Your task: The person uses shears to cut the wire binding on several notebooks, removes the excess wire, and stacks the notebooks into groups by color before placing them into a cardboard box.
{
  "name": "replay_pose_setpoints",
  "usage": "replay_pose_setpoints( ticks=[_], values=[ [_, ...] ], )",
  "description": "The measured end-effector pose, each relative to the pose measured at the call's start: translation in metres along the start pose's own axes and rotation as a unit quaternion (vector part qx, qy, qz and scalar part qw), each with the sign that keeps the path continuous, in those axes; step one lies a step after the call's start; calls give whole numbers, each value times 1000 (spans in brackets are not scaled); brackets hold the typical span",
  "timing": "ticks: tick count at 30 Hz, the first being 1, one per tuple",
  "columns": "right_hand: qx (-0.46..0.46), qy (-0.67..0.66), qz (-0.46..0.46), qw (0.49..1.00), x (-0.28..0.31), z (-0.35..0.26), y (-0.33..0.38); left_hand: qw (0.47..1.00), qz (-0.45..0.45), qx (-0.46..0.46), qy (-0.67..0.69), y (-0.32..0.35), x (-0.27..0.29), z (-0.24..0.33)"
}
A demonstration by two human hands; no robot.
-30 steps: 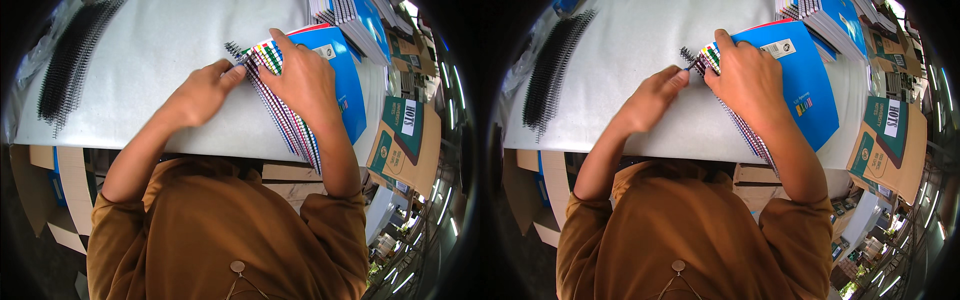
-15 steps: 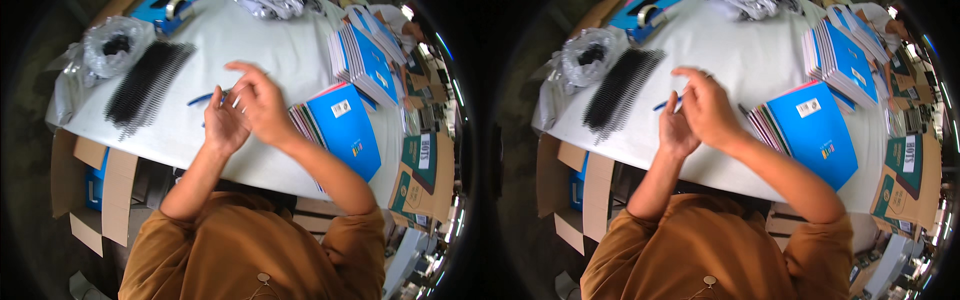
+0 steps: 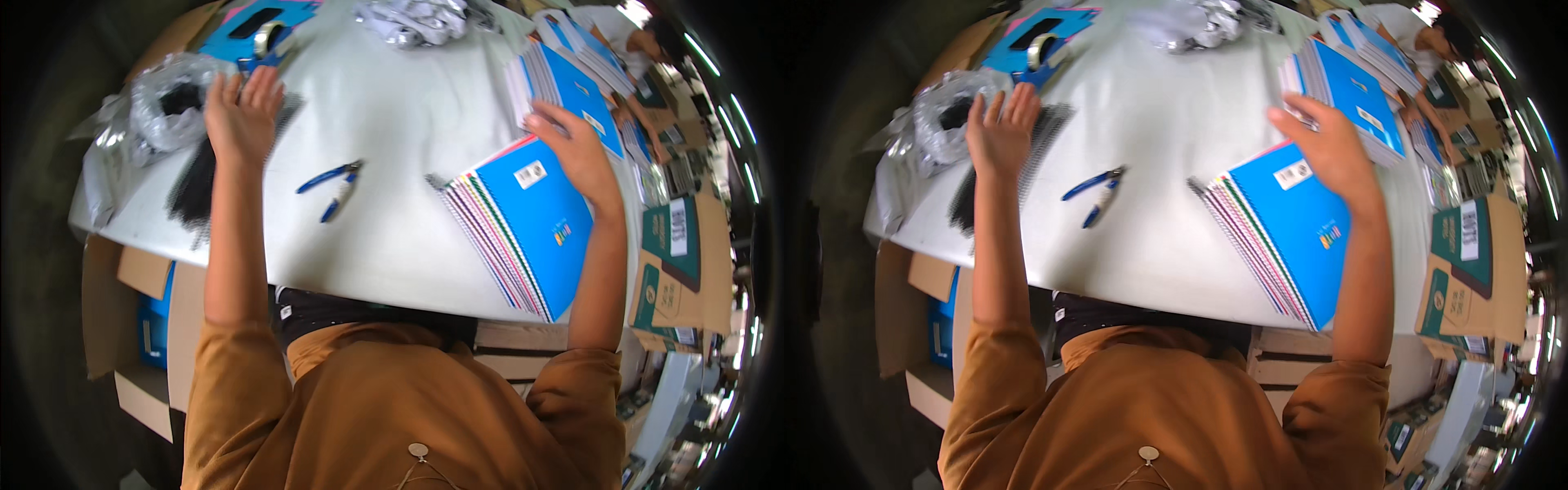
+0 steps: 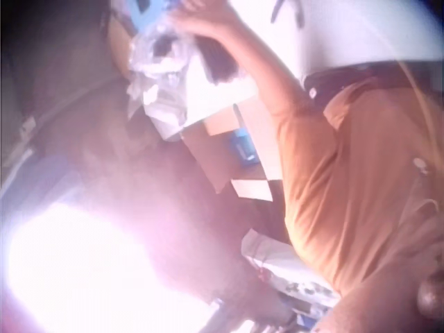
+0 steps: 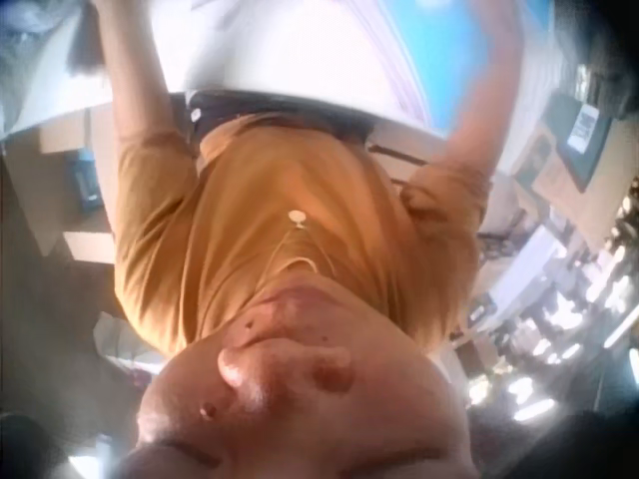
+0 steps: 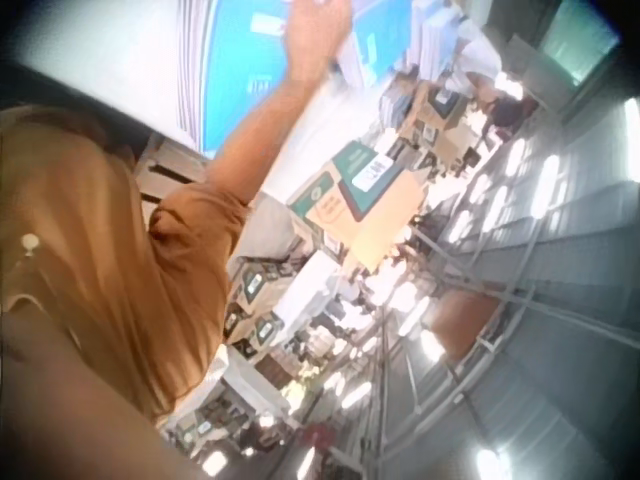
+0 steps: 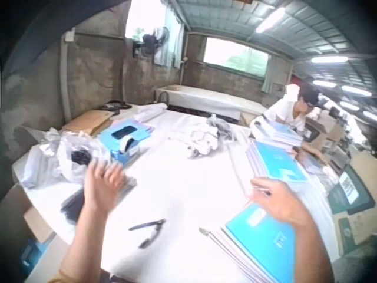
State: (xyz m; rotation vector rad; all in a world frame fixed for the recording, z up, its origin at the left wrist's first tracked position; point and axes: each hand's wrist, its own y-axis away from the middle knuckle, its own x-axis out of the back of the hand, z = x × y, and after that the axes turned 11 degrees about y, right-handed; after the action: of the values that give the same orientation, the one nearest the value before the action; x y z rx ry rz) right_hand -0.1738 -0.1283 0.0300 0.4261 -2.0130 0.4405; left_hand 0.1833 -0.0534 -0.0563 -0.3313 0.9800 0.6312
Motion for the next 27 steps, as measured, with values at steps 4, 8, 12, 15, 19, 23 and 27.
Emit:
replay_pose_setpoints(
  ticks=[4, 8, 12, 15, 19, 23, 27],
  values=[
    [-219, 137, -181, 949, 43, 116, 23, 903, -230, 222, -288, 166, 4, -98],
    [-282, -87, -237, 926, 13, 185, 42, 855, -331, 259, -304, 230, -33, -147],
    [-352, -212, -227, 883, -9, 200, 35, 779, -348, 166, -494, 237, -61, -167],
    [-360, -250, -208, 875, -9, 183, 32, 819, -312, 172, -450, 235, -64, -171],
    [-289, -262, -207, 897, -3, 186, 34, 861, -301, 158, -379, 239, -58, -179],
    [-233, -232, -154, 932, 25, 153, 51, 911, -278, 156, -260, 245, -47, -184],
    [-204, -129, -52, 969, 59, 82, 89, 955, -231, 179, -42, 255, -55, -175]
  ],
)
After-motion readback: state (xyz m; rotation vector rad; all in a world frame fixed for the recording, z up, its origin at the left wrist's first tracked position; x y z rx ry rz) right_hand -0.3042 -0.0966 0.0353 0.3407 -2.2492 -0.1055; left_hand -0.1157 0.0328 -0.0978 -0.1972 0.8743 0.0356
